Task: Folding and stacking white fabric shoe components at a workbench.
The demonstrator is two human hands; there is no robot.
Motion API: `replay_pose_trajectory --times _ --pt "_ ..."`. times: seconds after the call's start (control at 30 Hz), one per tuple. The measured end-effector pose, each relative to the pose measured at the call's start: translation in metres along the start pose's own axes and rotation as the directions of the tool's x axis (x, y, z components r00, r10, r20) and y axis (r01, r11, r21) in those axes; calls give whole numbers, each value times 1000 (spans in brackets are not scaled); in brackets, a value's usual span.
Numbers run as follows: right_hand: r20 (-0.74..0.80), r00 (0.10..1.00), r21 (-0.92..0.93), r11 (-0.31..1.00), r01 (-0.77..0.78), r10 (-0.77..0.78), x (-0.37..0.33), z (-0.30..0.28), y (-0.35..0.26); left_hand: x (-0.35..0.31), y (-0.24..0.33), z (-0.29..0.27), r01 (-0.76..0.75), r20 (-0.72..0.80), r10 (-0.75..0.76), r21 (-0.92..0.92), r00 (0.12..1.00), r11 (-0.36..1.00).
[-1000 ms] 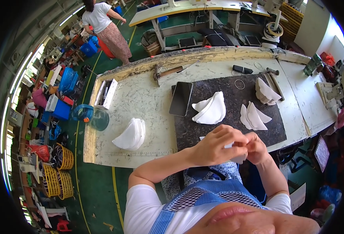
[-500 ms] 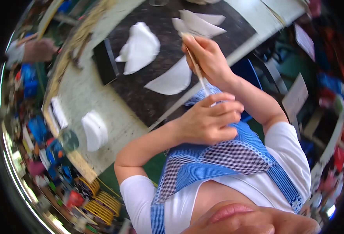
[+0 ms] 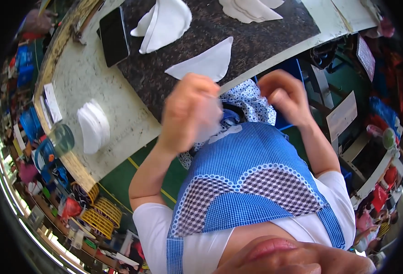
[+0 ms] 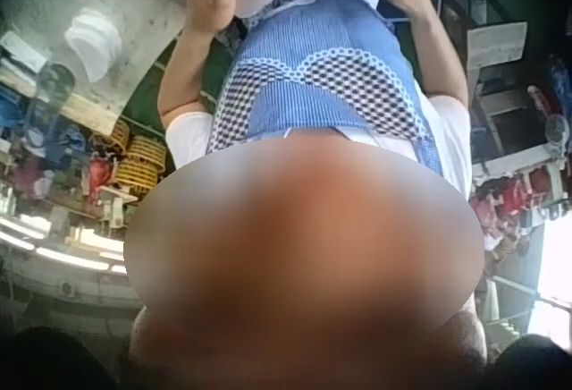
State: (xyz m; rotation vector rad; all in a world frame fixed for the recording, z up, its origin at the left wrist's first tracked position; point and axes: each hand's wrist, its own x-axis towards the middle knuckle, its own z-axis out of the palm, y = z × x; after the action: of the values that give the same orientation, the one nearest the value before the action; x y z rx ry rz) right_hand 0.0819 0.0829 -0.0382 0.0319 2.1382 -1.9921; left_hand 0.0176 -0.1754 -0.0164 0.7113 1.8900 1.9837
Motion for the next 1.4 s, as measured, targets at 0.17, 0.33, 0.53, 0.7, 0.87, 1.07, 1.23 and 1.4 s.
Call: replay_pose_trajectory --times 0.17,0.33,0.53,0.7,0.87,1.07,1.23,1.4 --pt "473 844 109 934 -341 253 23 22 -4 -19 10 6 23 200 -99 354 975 935" --pt "303 947 31 992 -123 108 47 8 -27 -13 21 -23 362 -91 -366 -55 926 931" --pt "143 983 -338 939 -63 118 99 16 -15 14 -29 -32 241 -274 -172 243 946 939" --pt "119 983 -401 913 -81 140 101 22 -10 10 -41 -31 330 -332 -254 197 909 923" --pt "113 993 -699 712 61 26 102 29 -12 17 -31 -31 280 -208 -187 727 960 627" --pt "160 987 -823 550 142 -15 107 28 -16 -7 -28 -5 -182 166 76 915 983 360" --pt "83 980 -971 205 119 -179 118 -1 -14 6 -22 -15 -196 210 45 784 977 589" --pt "0 977 -561 808 178 -215 103 -14 -10 86 -34 -73 30 -121 349 966 929 255"
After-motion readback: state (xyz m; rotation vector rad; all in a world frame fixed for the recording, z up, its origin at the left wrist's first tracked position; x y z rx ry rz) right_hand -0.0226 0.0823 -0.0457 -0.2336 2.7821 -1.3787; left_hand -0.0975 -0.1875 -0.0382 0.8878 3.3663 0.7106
